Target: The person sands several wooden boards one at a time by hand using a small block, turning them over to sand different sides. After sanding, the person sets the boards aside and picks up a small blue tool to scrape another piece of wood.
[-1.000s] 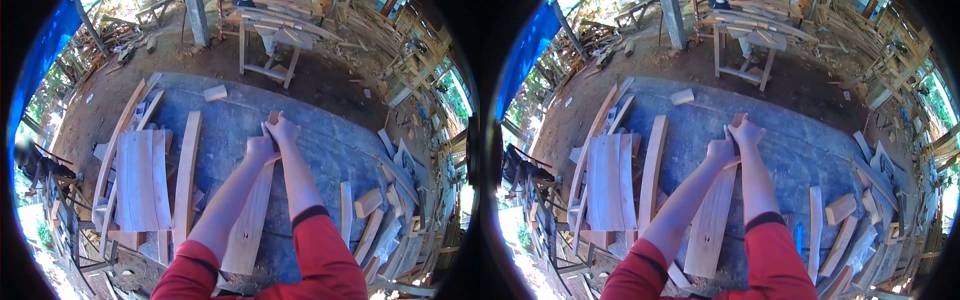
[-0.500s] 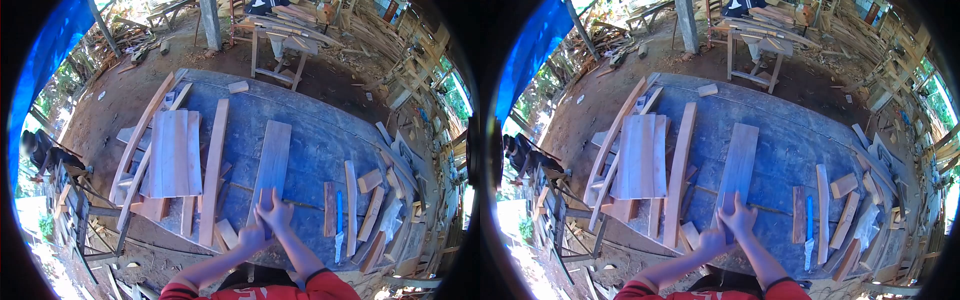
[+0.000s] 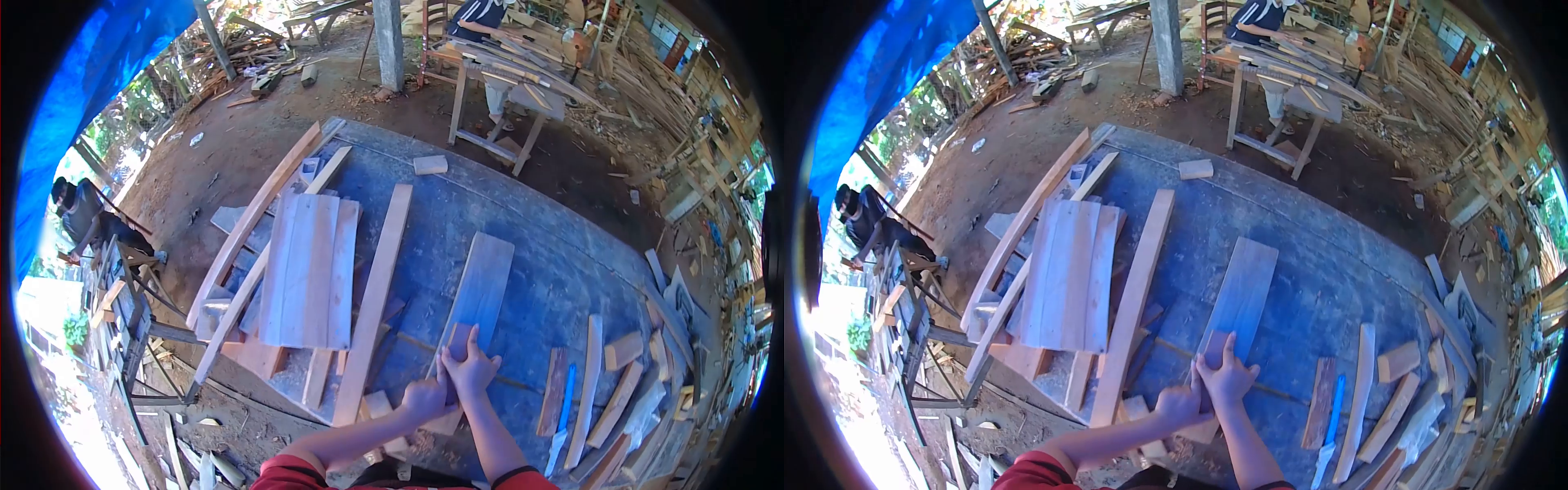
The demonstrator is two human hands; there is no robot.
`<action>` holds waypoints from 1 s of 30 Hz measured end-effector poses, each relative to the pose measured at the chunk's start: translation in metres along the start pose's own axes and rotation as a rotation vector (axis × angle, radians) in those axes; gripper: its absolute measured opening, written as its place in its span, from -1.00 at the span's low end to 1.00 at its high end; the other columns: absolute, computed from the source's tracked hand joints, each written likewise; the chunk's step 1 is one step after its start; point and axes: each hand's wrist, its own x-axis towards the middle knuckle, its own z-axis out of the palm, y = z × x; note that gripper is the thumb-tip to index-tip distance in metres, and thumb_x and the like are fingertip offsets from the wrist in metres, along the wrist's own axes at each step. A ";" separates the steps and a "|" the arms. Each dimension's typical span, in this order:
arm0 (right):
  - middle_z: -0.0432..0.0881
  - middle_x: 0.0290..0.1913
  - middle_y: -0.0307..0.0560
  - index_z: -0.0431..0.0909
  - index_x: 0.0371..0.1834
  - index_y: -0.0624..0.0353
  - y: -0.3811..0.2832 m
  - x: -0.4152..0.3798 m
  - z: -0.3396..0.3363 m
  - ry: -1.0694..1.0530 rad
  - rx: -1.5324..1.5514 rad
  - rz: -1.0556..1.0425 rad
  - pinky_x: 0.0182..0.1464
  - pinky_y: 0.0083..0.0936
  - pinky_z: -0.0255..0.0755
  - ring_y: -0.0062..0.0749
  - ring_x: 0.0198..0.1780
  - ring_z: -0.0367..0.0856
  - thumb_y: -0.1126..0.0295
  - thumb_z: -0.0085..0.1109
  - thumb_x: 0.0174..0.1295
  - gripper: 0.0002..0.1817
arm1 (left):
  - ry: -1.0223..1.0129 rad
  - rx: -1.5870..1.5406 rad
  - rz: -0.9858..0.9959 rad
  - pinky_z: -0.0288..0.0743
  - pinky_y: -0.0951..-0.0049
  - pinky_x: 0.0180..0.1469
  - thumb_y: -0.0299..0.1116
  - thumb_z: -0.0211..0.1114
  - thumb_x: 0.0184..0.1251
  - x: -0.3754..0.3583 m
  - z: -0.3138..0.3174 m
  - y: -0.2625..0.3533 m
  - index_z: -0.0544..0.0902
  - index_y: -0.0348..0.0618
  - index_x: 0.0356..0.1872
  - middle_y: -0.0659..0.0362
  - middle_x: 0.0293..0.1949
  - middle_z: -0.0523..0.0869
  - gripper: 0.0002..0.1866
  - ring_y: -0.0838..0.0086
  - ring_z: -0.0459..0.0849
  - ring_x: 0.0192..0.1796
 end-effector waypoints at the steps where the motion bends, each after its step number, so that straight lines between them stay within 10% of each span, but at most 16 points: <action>1: 0.59 -0.61 -0.04 0.33 0.21 0.17 0.004 0.032 0.003 -0.004 0.004 0.042 -0.19 -0.22 0.22 -0.21 -0.63 0.53 -0.15 0.17 -0.13 -0.15 | 0.015 0.005 -0.007 0.34 0.49 -0.75 0.36 0.23 -0.23 0.032 -0.006 -0.004 0.11 -0.70 0.18 0.26 -0.74 0.52 0.22 0.54 0.49 -0.76; 4: 0.62 -0.55 0.04 0.35 0.22 0.05 0.028 0.194 0.042 0.180 0.010 0.087 -0.06 -0.14 0.25 -0.12 -0.52 0.61 -0.16 0.12 -0.10 -0.20 | 0.040 -0.002 -0.035 0.41 0.42 -0.70 0.24 0.24 -0.18 0.198 -0.016 -0.030 -0.01 -0.68 0.22 0.16 -0.67 0.58 0.19 0.44 0.57 -0.70; 9: 0.65 -0.25 0.09 0.19 0.33 -0.06 0.037 0.350 0.032 -0.096 -0.012 0.128 0.18 -0.09 0.13 -0.10 -0.19 0.64 -0.22 0.07 -0.07 -0.13 | 0.086 -0.037 -0.102 0.50 0.39 -0.55 0.26 0.21 -0.15 0.337 -0.072 -0.043 -0.08 -0.66 0.24 0.09 -0.52 0.66 0.20 0.35 0.66 -0.56; 13: 0.65 -0.25 0.06 0.19 0.33 -0.06 0.011 0.303 -0.026 0.001 0.122 0.174 0.21 -0.09 0.12 -0.11 -0.18 0.64 -0.22 0.11 -0.10 -0.11 | -0.018 0.020 -0.104 0.51 0.40 -0.55 0.22 0.16 -0.08 0.273 -0.131 -0.020 -0.11 -0.63 0.27 0.11 -0.53 0.66 0.15 0.36 0.67 -0.55; 23: 0.62 -0.55 -0.02 0.30 0.23 0.17 -0.017 -0.085 -0.025 -0.052 0.112 0.048 -0.22 -0.27 0.18 -0.21 -0.58 0.57 -0.13 0.20 -0.15 -0.13 | -0.127 -0.098 -0.071 0.37 0.53 -0.73 0.31 0.27 -0.20 -0.091 0.001 0.022 0.05 -0.69 0.21 0.25 -0.72 0.53 0.22 0.54 0.51 -0.75; 30: 0.58 -0.62 -0.09 0.33 0.19 0.25 -0.025 -0.120 -0.019 0.017 0.054 -0.013 -0.28 -0.30 0.13 -0.31 -0.68 0.46 -0.12 0.17 -0.10 -0.17 | -0.140 0.006 -0.020 0.33 0.57 -0.77 0.36 0.24 -0.22 -0.120 0.006 0.014 0.09 -0.67 0.20 0.29 -0.73 0.51 0.22 0.60 0.47 -0.78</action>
